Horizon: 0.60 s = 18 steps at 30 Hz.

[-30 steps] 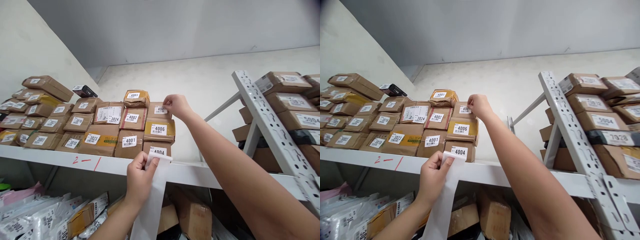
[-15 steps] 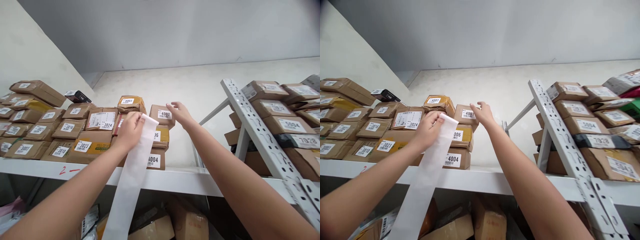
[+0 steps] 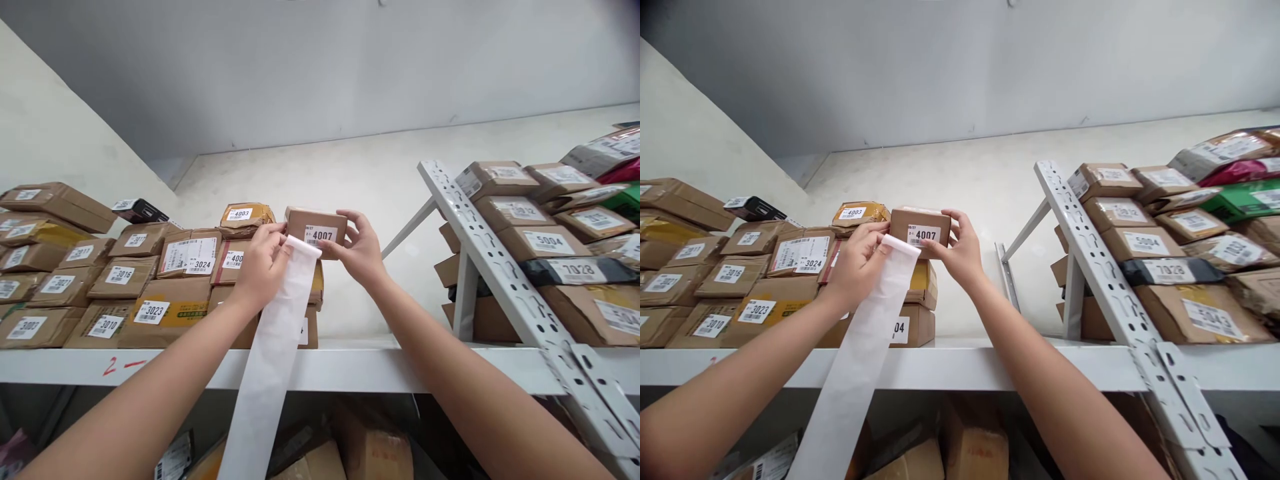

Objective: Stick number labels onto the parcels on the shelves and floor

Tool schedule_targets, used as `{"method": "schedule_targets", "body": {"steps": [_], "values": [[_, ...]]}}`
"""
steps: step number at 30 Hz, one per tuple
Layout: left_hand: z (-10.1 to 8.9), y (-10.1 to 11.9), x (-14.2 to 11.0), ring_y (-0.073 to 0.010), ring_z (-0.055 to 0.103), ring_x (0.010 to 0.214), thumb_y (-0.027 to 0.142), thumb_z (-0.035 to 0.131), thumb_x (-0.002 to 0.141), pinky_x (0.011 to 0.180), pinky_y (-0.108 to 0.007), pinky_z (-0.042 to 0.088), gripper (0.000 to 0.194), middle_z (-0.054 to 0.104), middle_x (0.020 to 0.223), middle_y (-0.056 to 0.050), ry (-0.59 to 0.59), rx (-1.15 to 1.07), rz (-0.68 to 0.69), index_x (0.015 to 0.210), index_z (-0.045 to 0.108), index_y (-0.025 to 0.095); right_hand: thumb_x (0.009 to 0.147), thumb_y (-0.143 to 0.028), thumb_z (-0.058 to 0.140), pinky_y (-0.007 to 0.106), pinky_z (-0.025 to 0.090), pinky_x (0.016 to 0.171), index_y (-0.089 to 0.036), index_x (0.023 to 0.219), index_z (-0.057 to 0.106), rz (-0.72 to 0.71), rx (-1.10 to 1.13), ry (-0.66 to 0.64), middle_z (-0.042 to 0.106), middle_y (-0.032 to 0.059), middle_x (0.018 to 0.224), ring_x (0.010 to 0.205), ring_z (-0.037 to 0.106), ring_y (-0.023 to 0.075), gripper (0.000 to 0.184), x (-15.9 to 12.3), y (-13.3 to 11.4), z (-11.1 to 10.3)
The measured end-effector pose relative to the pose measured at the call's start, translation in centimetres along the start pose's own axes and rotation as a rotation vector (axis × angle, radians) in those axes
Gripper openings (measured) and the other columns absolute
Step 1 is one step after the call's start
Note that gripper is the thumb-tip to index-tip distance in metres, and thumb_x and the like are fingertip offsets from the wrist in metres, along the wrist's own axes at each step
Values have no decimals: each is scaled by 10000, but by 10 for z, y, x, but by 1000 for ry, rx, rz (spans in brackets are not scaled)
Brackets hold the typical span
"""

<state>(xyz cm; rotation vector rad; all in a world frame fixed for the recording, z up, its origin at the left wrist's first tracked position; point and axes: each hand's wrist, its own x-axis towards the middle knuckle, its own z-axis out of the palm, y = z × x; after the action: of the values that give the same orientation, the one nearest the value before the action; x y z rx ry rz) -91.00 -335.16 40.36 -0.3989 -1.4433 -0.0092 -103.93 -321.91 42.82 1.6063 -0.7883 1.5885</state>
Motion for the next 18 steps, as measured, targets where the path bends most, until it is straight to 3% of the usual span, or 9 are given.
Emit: {"method": "schedule_targets", "body": {"steps": [3,7,12,18], "values": [[0,3,-18,-217,522,1173,282,458,904,995,-406,448,181,534,1196,-106,128,18,172,819,581,180,718,-246,723,431,515,971,-314,1117,485,-329,-57,29,459,37,1340,1261,461,244,470,-17,-4,1],[3,0,-39,-234,493,1216,238,472,904,1040,-436,427,138,476,1228,-115,212,-7,211,836,573,173,773,-218,696,481,511,979,-332,1161,450,-554,-219,36,455,64,1334,1307,411,252,473,-29,-3,5],[4,-6,-44,-244,493,1208,242,468,906,1023,-444,451,138,463,1214,-106,249,-2,219,831,566,181,782,-202,689,539,521,947,-338,1164,419,-669,-357,78,464,91,1309,1292,433,280,487,-31,-1,9],[5,-5,-42,-241,500,1207,237,468,907,1032,-435,444,141,464,1219,-109,221,-23,192,817,560,180,798,-203,663,538,542,902,-331,1147,419,-652,-410,126,482,99,1286,1277,452,286,444,-32,-2,10]]}}
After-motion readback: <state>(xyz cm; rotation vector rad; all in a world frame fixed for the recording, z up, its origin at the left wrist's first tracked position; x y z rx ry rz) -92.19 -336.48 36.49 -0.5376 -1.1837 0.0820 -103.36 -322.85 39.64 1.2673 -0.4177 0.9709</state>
